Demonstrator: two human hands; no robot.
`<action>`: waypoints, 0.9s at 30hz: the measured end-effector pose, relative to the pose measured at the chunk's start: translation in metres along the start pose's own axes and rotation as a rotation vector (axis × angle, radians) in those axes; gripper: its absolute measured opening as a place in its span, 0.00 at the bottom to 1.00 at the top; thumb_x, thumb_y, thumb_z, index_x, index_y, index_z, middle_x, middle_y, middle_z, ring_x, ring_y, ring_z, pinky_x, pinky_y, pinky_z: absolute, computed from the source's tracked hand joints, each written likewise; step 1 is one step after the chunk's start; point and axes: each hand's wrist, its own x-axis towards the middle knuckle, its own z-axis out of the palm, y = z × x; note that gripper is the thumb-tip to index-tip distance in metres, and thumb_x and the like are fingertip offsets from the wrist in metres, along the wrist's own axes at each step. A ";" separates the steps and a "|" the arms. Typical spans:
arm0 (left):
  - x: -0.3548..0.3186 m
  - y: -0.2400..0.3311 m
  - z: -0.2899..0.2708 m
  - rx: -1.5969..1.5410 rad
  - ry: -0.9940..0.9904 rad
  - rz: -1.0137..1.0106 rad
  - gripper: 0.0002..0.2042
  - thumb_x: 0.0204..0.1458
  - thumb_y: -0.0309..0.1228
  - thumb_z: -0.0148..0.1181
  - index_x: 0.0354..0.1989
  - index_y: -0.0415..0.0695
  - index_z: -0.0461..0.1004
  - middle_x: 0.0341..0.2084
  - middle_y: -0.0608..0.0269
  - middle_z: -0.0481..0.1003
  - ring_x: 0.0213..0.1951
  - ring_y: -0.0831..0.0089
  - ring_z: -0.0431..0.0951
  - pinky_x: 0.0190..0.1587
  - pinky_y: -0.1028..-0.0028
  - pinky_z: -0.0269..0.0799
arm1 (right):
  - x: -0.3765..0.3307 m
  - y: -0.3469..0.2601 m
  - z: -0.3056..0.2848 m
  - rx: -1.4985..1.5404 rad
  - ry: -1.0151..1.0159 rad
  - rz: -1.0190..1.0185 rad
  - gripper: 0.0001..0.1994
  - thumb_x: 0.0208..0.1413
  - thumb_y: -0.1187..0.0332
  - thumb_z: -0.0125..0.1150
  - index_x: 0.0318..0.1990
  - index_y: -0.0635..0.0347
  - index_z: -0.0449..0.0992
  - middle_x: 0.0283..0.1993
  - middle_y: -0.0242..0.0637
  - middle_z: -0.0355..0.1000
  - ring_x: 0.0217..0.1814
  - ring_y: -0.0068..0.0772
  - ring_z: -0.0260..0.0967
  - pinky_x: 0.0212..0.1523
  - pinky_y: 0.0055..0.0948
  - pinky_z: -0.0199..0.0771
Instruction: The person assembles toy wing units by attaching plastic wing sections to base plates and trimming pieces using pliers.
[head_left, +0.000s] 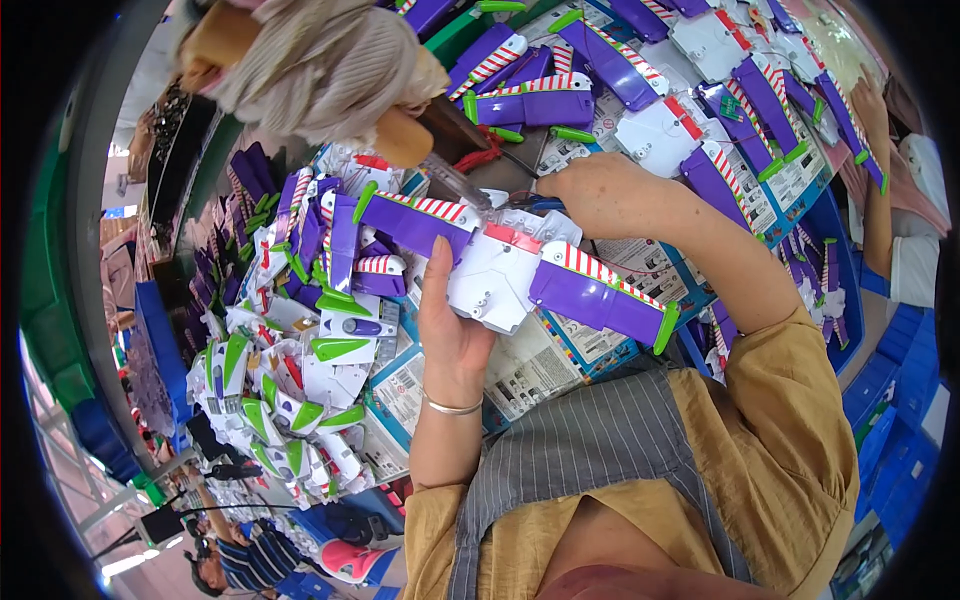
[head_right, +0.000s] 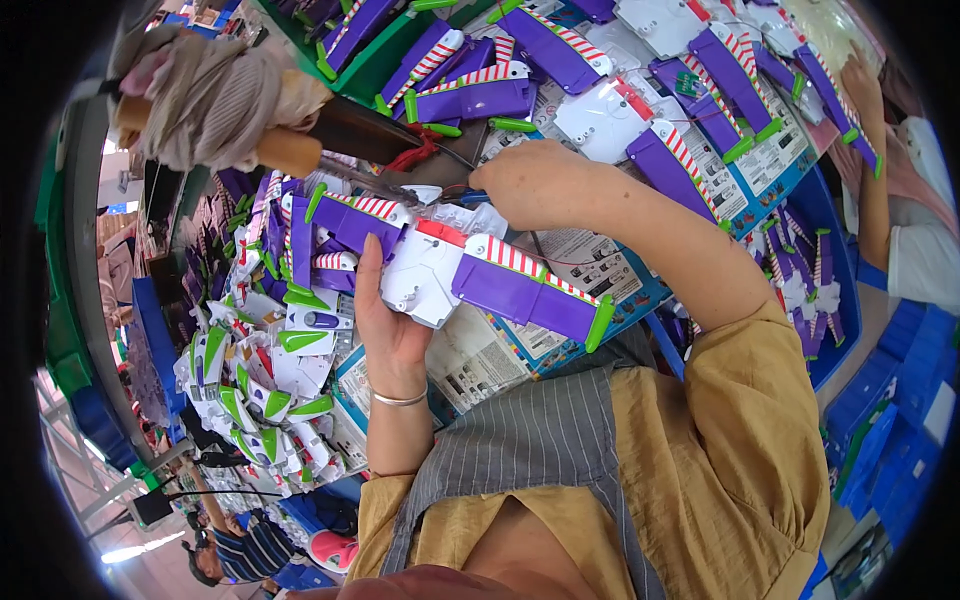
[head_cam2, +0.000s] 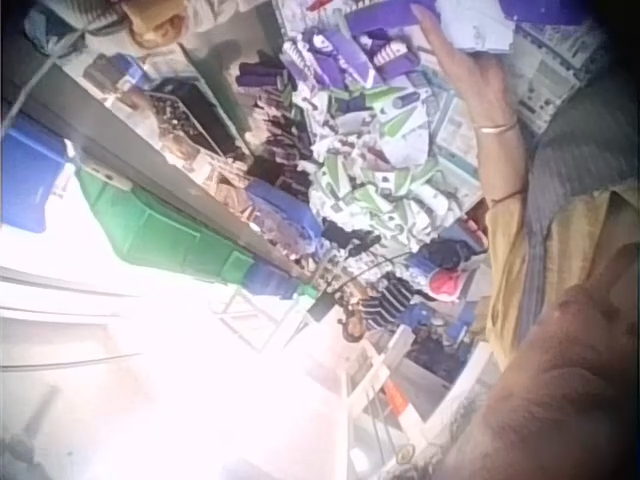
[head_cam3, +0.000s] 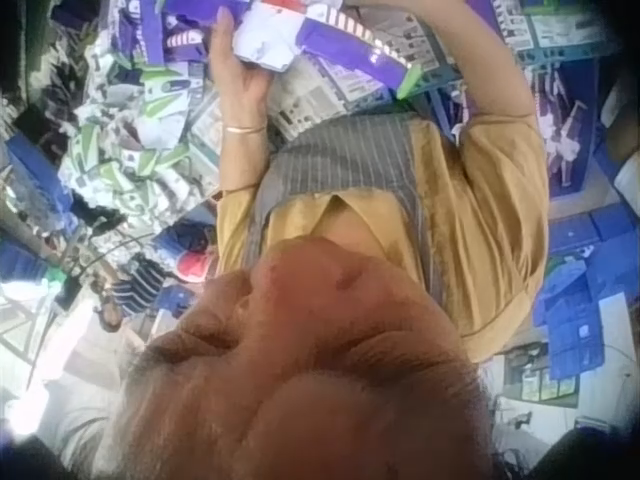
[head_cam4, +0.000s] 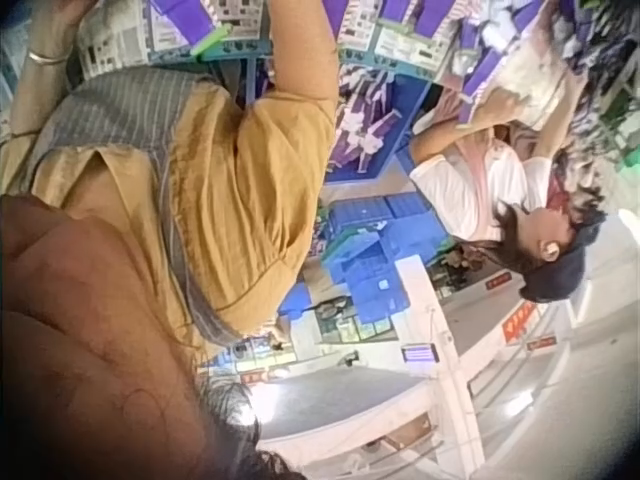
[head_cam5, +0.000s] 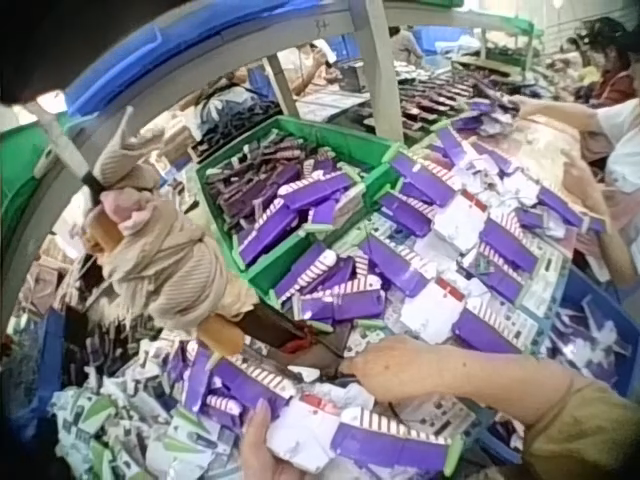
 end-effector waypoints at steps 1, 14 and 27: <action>0.000 0.000 -0.001 -0.012 0.003 -0.010 0.21 0.57 0.40 0.51 0.55 0.41 0.63 0.51 0.54 0.69 0.52 0.58 0.71 0.54 0.59 0.67 | 0.000 -0.002 -0.001 0.001 -0.020 0.021 0.16 0.44 0.75 0.52 0.44 0.60 0.73 0.37 0.50 0.74 0.41 0.48 0.73 0.42 0.43 0.72; -0.079 -0.010 -0.064 0.574 -0.214 -0.360 0.19 0.57 0.37 0.53 0.54 0.39 0.68 0.44 0.62 0.73 0.45 0.80 0.72 0.45 0.78 0.69 | -0.052 -0.029 0.012 -0.552 -0.006 -0.360 0.05 0.42 0.70 0.55 0.28 0.58 0.71 0.23 0.36 0.70 0.26 0.36 0.70 0.29 0.36 0.66; -0.073 0.093 -0.072 2.505 0.571 0.691 0.45 0.33 0.49 0.68 0.64 0.62 0.54 0.58 0.47 0.59 0.62 0.47 0.54 0.60 0.42 0.44 | -0.055 -0.029 0.012 -0.286 -0.127 -0.161 0.11 0.40 0.68 0.58 0.33 0.62 0.73 0.29 0.46 0.74 0.32 0.47 0.73 0.34 0.43 0.71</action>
